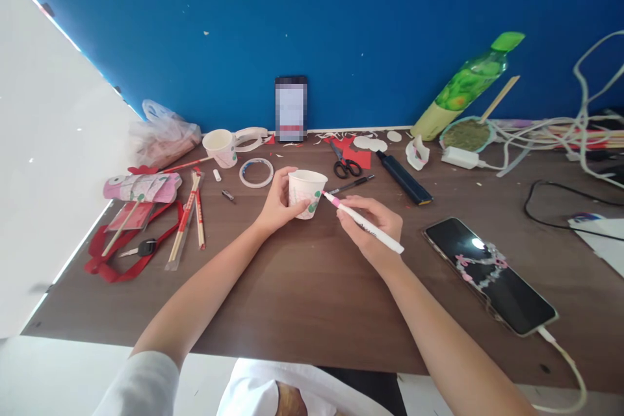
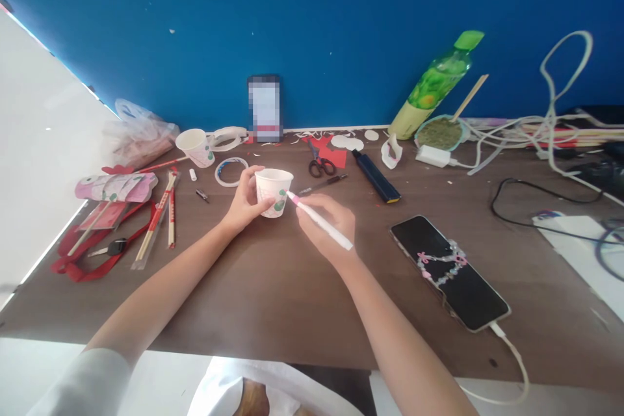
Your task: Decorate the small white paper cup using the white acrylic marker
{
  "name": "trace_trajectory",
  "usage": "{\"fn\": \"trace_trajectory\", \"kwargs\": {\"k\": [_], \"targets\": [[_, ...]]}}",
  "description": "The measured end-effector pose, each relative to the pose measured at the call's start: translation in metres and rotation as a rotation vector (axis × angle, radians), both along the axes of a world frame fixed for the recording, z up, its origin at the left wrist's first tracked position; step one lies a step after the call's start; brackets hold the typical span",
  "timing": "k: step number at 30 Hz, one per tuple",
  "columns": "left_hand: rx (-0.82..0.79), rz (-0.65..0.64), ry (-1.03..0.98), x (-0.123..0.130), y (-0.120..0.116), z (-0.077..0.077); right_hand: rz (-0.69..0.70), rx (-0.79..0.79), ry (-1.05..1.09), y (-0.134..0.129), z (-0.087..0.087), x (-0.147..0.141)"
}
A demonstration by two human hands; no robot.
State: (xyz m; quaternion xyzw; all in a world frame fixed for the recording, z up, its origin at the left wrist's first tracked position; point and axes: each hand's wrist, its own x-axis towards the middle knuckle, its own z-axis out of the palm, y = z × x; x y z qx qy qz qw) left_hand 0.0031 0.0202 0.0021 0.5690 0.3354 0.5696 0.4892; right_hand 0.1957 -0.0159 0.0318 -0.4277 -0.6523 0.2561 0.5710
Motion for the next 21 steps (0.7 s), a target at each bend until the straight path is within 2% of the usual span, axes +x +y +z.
{"fn": "trace_trajectory", "kwargs": {"k": [8, 16, 21], "targets": [[-0.019, 0.022, 0.023, 0.0002, -0.0014, 0.0008, 0.015, 0.130, -0.081, 0.0033, -0.0063, -0.0007], [-0.068, 0.043, -0.004, 0.0038, -0.0048, 0.0071, 0.094, 0.149, -0.128, 0.0052, -0.0045, -0.0012], [-0.085, 0.044, -0.009, 0.0046, -0.0052, 0.0070, 0.091, 0.159, -0.106, 0.0054, -0.0046, -0.0022]]}}
